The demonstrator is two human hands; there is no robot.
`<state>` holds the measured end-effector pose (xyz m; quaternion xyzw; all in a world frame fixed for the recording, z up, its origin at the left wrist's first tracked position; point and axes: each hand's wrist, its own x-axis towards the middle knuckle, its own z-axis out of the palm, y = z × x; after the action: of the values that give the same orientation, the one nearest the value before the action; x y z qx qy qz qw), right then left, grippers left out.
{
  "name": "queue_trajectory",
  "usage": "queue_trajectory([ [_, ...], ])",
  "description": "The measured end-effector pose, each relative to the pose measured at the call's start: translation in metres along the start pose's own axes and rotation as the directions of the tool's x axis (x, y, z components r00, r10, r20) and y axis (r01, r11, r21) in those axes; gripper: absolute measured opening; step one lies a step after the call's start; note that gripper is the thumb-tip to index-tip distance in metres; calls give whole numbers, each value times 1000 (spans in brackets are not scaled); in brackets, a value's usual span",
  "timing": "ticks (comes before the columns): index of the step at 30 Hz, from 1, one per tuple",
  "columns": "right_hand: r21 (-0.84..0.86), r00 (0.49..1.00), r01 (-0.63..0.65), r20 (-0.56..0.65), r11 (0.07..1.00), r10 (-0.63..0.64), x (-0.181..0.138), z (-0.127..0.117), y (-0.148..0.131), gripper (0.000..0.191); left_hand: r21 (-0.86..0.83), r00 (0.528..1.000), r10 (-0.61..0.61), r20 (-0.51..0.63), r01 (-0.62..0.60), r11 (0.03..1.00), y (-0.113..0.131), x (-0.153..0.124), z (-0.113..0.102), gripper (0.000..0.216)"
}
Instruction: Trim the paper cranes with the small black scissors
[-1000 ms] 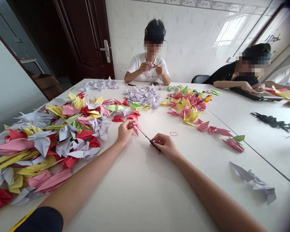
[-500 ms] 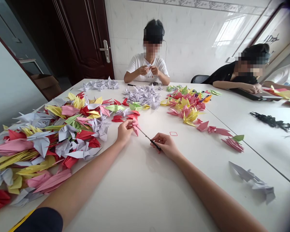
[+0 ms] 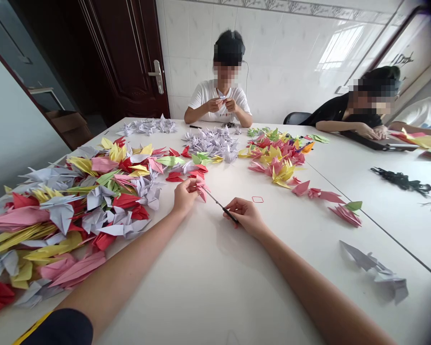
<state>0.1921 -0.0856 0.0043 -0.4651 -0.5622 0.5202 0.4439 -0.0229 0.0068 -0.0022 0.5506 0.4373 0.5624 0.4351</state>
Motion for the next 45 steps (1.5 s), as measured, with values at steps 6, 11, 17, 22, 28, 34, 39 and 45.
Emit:
queue_trajectory([
  [6,-10,1000,8,6,1000,-8,1,0,2,31,15,1000,8,-4,-7,1000,-1,0,-1,32],
  [11,18,1000,25,3,1000,-25,0,-1,2,32,1,1000,21,-10,-21,1000,-3,1,-1,33],
  [17,47,1000,21,8,999,-22,0,0,2,29,1,1000,-1,-10,1,1000,-2,0,-1,32],
  [22,61,1000,14,5,998,-15,-1,0,-2,27,-30,1000,-15,-15,15,999,4,-1,-1,32],
  [28,39,1000,6,6,999,-7,-1,0,0,26,-39,999,-32,-22,31,999,8,-3,0,32],
  [34,26,999,31,27,999,-32,0,-1,6,29,-45,999,-41,-6,41,998,9,-3,0,33],
  [39,7,999,31,21,999,-31,1,-1,6,32,-34,999,-37,-6,37,999,7,-3,1,32],
  [45,11,999,39,25,999,-39,-1,1,0,34,-39,999,-33,2,33,999,6,-2,0,33],
])
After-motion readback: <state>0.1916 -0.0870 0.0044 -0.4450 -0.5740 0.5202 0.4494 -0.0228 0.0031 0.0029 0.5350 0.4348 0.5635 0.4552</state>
